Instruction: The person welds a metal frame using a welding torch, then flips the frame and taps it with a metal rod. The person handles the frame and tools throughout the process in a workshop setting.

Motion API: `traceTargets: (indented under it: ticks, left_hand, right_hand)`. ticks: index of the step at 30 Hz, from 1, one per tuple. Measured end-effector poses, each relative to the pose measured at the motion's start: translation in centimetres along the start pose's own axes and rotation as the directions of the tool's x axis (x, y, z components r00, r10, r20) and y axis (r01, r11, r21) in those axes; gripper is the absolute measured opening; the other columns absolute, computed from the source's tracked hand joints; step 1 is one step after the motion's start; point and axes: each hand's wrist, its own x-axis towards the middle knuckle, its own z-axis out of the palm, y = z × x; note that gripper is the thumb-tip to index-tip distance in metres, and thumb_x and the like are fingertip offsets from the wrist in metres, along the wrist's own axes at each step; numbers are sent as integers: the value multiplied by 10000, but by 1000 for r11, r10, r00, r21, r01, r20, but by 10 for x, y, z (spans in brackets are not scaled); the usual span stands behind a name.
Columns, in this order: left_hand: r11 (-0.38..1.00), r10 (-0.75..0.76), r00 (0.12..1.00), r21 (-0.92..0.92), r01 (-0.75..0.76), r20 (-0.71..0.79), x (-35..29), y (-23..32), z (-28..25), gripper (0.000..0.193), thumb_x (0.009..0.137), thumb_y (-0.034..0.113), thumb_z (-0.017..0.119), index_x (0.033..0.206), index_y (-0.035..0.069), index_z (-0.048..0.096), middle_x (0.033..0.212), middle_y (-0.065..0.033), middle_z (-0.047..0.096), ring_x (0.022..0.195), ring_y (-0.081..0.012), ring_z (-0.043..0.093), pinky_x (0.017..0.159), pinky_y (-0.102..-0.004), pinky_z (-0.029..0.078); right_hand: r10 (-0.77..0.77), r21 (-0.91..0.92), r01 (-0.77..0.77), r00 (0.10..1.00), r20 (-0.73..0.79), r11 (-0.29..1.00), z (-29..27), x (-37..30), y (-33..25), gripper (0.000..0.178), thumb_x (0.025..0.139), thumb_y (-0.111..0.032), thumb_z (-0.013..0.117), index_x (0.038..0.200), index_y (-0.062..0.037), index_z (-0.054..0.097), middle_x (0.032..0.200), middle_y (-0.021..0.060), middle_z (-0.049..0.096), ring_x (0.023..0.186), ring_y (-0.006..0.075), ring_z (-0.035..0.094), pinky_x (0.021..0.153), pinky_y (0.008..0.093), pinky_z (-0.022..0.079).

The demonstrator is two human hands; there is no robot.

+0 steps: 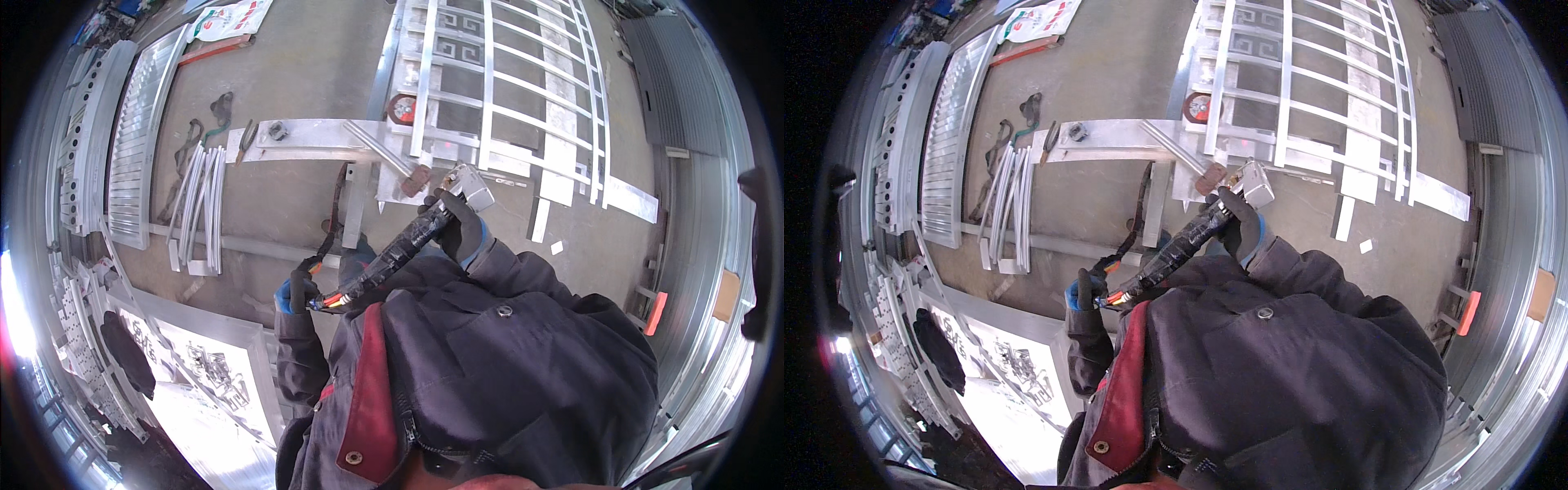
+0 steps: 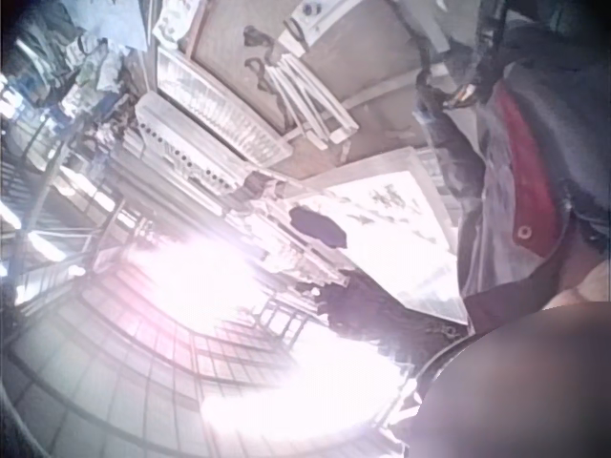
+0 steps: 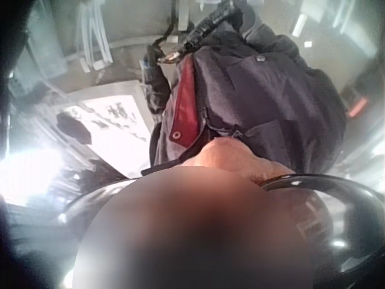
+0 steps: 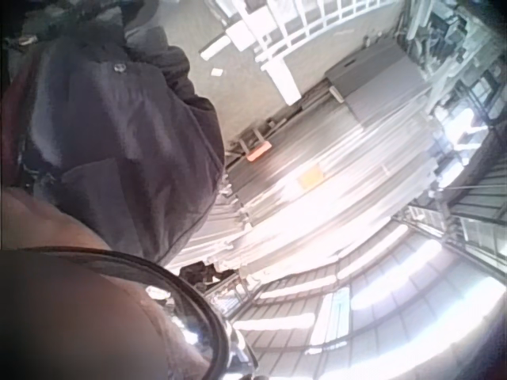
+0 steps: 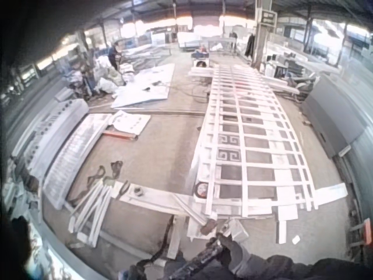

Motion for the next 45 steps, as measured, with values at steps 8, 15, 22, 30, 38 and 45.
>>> traceTargets:
  ticks: [8, 15, 22, 30, 38, 45]
  left_hand:
    - [997, -69, 978, -6, 72, 195, 99, -28, -99, 525, 1070, 388, 493, 709, 28, 624, 686, -56, 615, 633, -143, 566, 628, -319, 442]
    - [984, -170, 897, 14, 180, 408, 239, -52, -221, 537, 1056, 420, 512, 701, 32, 618, 701, -51, 622, 635, -140, 572, 602, -315, 439]
    - [981, -186, 906, 117, 153, 380, 356, -66, -347, 587, 1046, 484, 497, 693, 44, 658, 644, -26, 625, 620, -121, 583, 625, -318, 467]
    - [777, 6, 997, 627, -51, 74, 423, -54, -596, 557, 1044, 463, 512, 735, 22, 654, 719, -48, 635, 698, -146, 561, 717, -342, 461]
    - [885, 225, 929, 461, -69, -293, 420, 11, -664, 585, 1001, 522, 561, 697, 34, 671, 665, -45, 638, 665, -153, 589, 668, -350, 471]
    - [948, -131, 986, 276, 156, -107, 458, -92, -600, 613, 964, 574, 604, 664, 45, 685, 618, -42, 641, 636, -159, 615, 625, -356, 480]
  right_hand:
    - [-109, 43, 109, 994, -7, 993, 71, 71, 52, 463, 991, -269, 641, 1368, -42, 498, 1165, 98, 620, 1088, 264, 620, 962, 429, 510]
    - [-213, 77, 231, 959, -188, 970, 188, 138, 128, 363, 990, -264, 633, 1294, -85, 548, 1130, 112, 639, 1090, 295, 625, 967, 458, 514]
    - [-219, 203, 278, 937, -271, 939, 286, 228, 209, 360, 1020, -237, 614, 1321, -67, 512, 1118, 129, 623, 1080, 293, 634, 999, 456, 504]
    - [-29, 344, -6, 995, 98, 939, 402, 340, 308, 269, 1007, -312, 628, 1143, -80, 613, 1043, 76, 652, 1012, 223, 657, 972, 412, 534]
    - [23, 266, -126, 933, 358, 956, 524, 397, 343, 313, 1024, -403, 598, 1095, -101, 635, 982, 9, 677, 937, 145, 676, 890, 378, 575]
    - [-36, 86, 36, 999, 0, 996, 458, 424, 301, 301, 968, -265, 696, 1194, -103, 582, 1000, 27, 669, 867, 183, 689, 752, 383, 608]
